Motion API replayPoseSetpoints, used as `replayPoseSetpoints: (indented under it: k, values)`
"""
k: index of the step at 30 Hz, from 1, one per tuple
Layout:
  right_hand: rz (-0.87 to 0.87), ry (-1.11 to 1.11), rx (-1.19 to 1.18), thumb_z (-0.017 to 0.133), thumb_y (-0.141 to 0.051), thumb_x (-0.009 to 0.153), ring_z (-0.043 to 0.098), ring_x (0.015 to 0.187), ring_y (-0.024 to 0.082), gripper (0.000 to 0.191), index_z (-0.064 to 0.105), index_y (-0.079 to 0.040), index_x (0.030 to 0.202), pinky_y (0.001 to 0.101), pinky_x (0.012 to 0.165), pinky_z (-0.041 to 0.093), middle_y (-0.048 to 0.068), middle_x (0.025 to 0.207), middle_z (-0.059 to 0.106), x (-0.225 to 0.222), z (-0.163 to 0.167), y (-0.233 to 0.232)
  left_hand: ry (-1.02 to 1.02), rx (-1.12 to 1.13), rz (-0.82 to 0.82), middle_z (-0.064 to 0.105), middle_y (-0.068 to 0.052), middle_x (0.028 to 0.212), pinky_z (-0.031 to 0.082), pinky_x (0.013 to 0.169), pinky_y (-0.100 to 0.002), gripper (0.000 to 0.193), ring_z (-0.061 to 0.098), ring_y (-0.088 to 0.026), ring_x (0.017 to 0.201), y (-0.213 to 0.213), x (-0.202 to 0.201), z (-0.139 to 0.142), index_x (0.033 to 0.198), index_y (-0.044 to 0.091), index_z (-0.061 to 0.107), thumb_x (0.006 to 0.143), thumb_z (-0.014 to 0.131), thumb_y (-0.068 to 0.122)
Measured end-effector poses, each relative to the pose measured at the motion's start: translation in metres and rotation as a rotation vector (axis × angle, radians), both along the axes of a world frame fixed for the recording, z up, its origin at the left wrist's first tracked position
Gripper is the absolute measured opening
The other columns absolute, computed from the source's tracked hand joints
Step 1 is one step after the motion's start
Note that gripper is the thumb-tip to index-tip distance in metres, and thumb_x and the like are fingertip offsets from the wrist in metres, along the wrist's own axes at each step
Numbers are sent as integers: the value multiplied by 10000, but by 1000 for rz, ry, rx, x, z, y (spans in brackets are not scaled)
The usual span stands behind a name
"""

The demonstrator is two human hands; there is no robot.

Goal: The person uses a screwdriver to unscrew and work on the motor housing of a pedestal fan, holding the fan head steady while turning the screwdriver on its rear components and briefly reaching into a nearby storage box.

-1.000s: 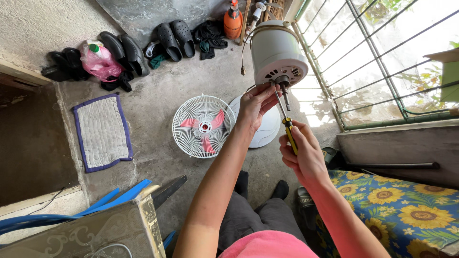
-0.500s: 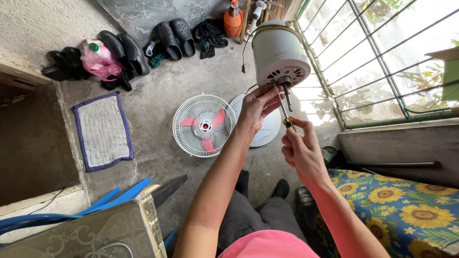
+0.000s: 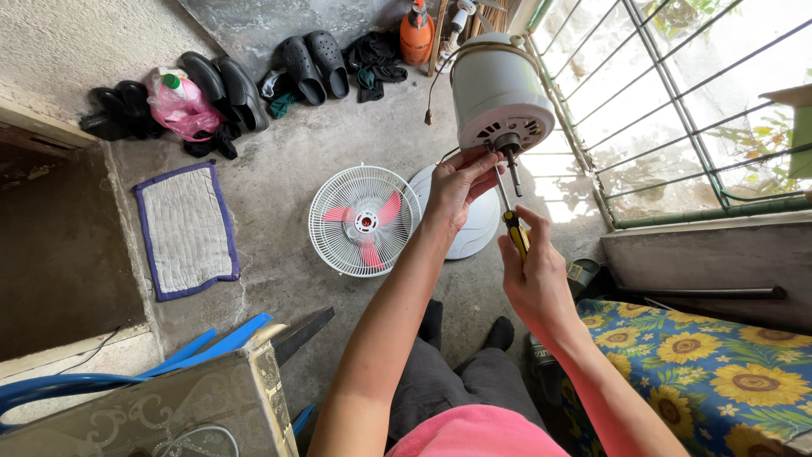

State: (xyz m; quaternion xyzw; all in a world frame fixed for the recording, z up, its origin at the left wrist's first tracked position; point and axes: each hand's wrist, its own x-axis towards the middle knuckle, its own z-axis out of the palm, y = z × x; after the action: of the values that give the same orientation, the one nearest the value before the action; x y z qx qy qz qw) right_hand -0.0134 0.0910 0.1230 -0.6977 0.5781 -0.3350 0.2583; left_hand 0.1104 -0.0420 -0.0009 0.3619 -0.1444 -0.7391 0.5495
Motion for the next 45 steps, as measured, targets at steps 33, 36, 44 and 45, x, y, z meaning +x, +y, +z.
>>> replayPoseSetpoints:
  k: [33,36,44,45]
  values:
    - [-229,-376,409,477,-166,1068,426,589,32,327,490,-58,1377,214,511,353,-18,707,505,-1,-22,3,-18,-23,-26,776,-112,1012,656,822,-317,200,760,-180,907,4,2,4,1130,9,716,940,721,71]
    - [-207,-271,344,475,-160,1065,432,585,18,339,471,-64,1390,203,507,369,-25,692,516,1,-23,4,-9,-29,-27,779,-110,1017,657,809,-323,213,765,-185,912,3,3,3,1129,16,714,923,723,69]
    - [-195,-768,504,422,-201,1086,336,484,32,293,457,-83,1352,222,408,251,-29,704,459,0,-30,5,-47,-31,-23,777,-113,1024,664,822,-324,214,766,-192,920,2,0,1,1133,19,709,925,720,66]
    - [-193,-737,496,424,-203,1089,338,489,33,292,458,-83,1353,222,410,255,-27,709,453,0,-30,5,-40,-32,-23,777,-113,1026,663,822,-324,215,765,-192,922,1,0,1,1135,17,708,926,721,65]
